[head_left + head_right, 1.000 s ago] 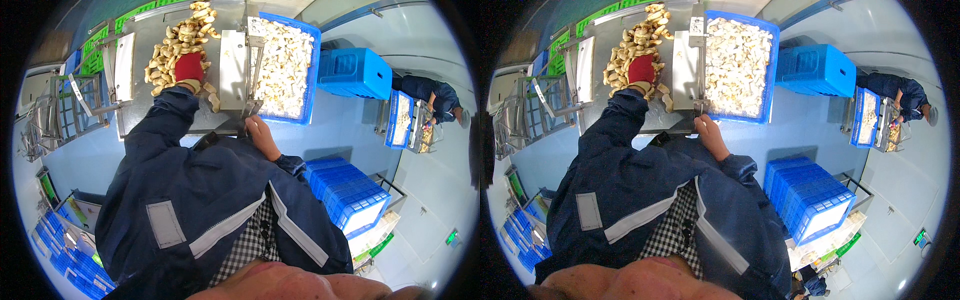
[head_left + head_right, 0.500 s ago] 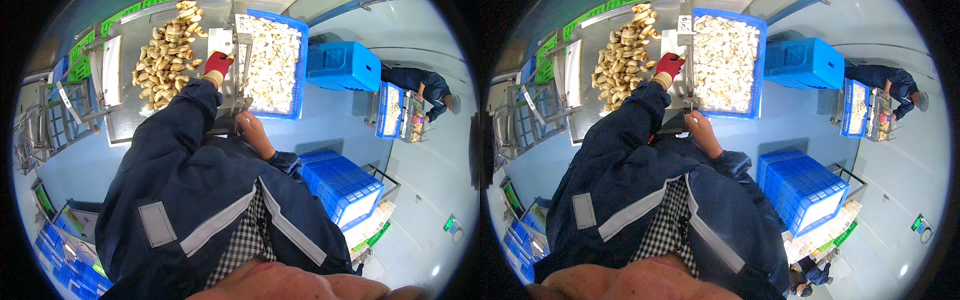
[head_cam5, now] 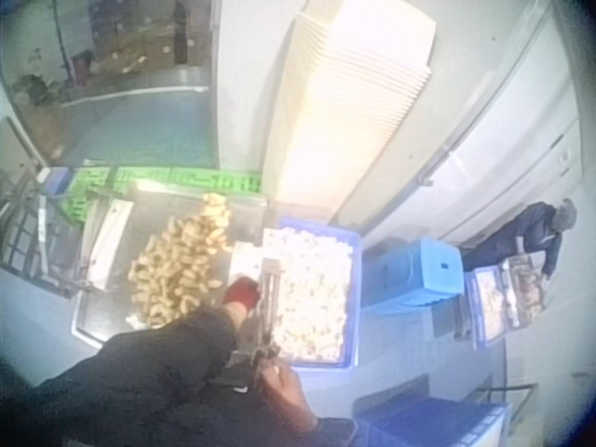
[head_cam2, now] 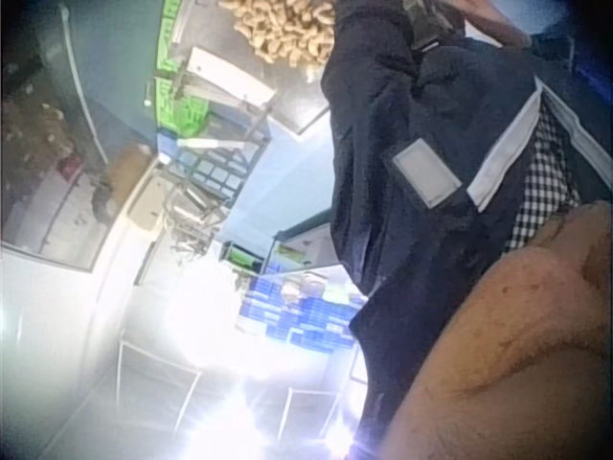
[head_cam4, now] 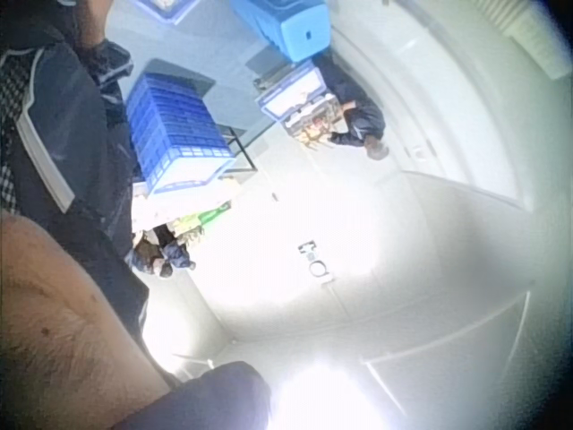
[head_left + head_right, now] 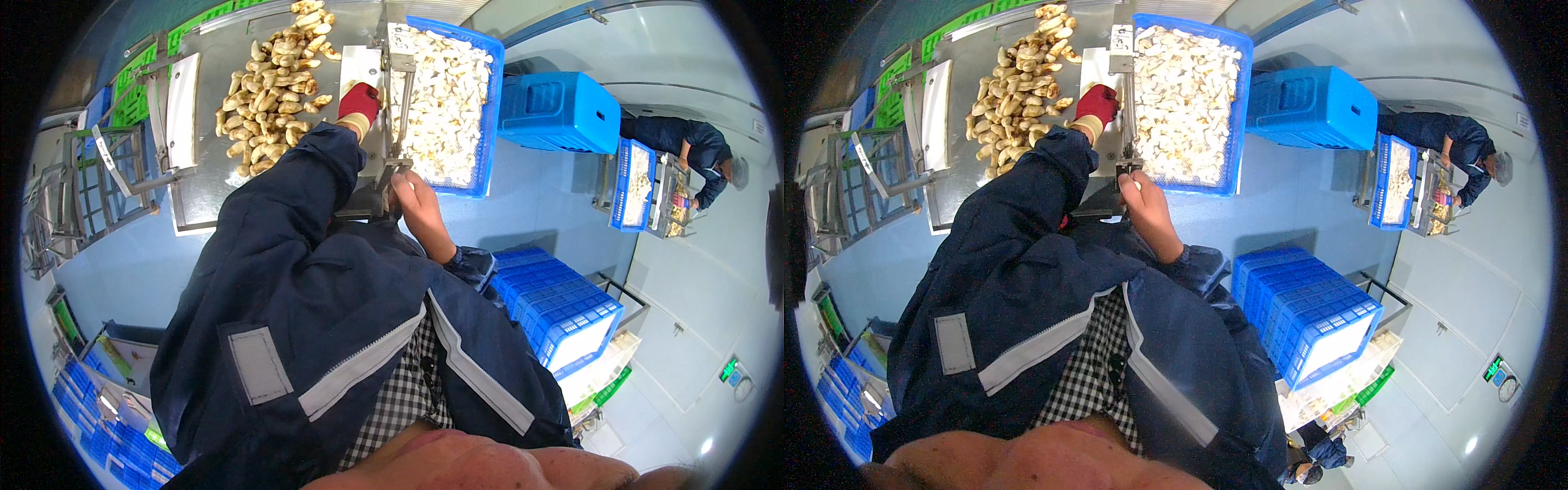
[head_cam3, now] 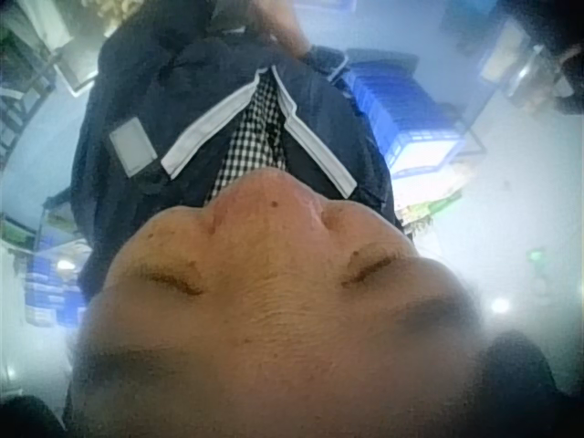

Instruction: The person slices pieces of ginger using a hand-operated slicer, then gathers the sliced pieces and places them into a blue crate.

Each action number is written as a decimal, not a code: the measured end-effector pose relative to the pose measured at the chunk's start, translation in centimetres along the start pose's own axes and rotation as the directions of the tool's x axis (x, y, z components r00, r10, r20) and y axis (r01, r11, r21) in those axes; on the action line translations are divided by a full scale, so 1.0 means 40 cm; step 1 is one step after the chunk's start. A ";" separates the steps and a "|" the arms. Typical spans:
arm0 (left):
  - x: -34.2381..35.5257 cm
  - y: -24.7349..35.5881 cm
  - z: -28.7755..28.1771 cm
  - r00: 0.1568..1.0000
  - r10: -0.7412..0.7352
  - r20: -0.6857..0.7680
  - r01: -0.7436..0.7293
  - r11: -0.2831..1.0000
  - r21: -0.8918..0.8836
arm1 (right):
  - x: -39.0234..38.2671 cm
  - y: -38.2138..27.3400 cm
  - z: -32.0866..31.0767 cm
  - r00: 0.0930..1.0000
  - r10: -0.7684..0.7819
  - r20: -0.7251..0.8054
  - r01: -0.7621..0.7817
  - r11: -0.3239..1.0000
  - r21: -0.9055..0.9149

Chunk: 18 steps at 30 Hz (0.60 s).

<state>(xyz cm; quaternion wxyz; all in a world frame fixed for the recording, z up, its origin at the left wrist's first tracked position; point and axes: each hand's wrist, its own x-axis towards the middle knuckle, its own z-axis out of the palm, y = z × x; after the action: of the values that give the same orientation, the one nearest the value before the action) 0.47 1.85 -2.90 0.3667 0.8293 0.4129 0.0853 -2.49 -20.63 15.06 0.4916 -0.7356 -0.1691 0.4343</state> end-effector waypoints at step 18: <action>-0.003 0.083 -0.020 0.953 -0.162 0.258 0.231 0.937 -0.264 | 0.026 0.168 0.012 0.997 -0.080 -0.017 0.078 0.994 -0.081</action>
<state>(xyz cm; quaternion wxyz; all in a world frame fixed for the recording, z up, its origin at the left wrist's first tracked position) 2.11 0.90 -0.08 0.5370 0.7249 0.4313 0.0103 -3.50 -22.74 8.65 0.4802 -0.7519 -0.2102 0.3998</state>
